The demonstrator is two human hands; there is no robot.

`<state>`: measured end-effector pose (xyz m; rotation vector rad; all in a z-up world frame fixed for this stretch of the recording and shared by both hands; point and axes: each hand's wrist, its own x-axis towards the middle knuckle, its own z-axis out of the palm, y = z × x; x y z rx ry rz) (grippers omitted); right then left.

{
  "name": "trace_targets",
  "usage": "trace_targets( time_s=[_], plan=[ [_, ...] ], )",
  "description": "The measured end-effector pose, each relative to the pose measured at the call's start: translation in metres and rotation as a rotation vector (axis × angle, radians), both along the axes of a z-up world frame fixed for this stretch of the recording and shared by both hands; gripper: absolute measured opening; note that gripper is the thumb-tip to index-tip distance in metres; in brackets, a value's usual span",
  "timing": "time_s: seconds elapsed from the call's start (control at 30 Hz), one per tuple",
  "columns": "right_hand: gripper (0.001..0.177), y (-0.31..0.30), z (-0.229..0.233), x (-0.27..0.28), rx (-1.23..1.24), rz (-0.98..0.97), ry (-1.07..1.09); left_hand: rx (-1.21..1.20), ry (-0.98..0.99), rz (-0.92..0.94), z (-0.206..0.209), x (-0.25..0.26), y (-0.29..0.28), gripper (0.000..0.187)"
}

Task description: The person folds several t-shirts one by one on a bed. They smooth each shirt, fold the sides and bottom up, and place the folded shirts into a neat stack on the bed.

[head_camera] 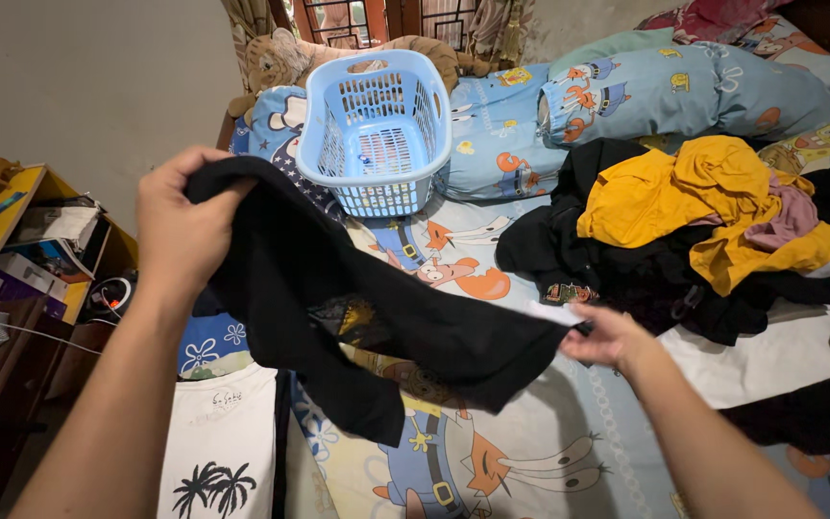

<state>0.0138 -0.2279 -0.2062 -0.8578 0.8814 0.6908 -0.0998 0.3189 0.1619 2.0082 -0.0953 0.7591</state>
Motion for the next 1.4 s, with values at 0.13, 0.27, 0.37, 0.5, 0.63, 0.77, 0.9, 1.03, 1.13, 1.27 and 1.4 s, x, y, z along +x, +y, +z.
trace_targets(
  time_s=[0.13, 0.27, 0.37, 0.5, 0.63, 0.77, 0.9, 1.03, 1.13, 1.27, 1.4],
  plan=[
    [0.041, 0.030, 0.019, -0.019, -0.012, 0.403, -0.338, 0.069, 0.097, 0.109, 0.009, 0.003, 0.009, 0.009],
    [0.033, 0.001, 0.102, 0.024, -0.235, 0.077, -0.657, 0.295, 0.314, 0.273, 0.009, 0.013, 0.065, 0.013],
    [0.031, 0.004, 0.157, 0.068, -0.286, -0.058, -0.850, 0.497, 0.406, 0.358, -0.006, 0.041, 0.114, 0.020],
    [0.026, 0.033, 0.229, 0.124, -0.449, -0.077, -1.216, 0.697, 0.220, 0.512, -0.018, 0.085, 0.158, 0.033],
    [0.024, 0.022, 0.311, 0.120, -0.302, -0.245, -1.526, 0.341, -0.303, 0.459, 0.033, 0.099, 0.178, 0.015],
    [0.021, 0.029, 0.332, 0.075, -0.252, -0.243, -1.652, 0.175, -0.254, 0.273, 0.053, 0.033, 0.160, 0.021],
    [0.019, 0.022, 0.284, 0.010, -0.501, -0.176, -1.477, 0.316, -0.048, 0.195, 0.018, -0.073, 0.134, 0.031],
    [0.022, -0.012, 0.193, -0.055, -0.774, 0.069, -1.307, 0.394, 0.050, 0.129, -0.070, -0.150, 0.093, 0.037],
    [0.025, -0.058, 0.100, -0.103, -0.918, 0.279, -1.091, 0.192, 0.294, 0.047, -0.162, -0.182, 0.052, 0.041],
    [0.022, -0.098, -0.039, -0.138, -0.809, 0.448, -0.998, 0.292, 0.652, 0.055, -0.275, -0.226, 0.001, 0.032],
    [0.021, -0.128, -0.131, -0.165, -0.989, 0.574, -0.844, 0.299, 0.868, 0.030, -0.362, -0.260, -0.041, 0.034]
  ],
)
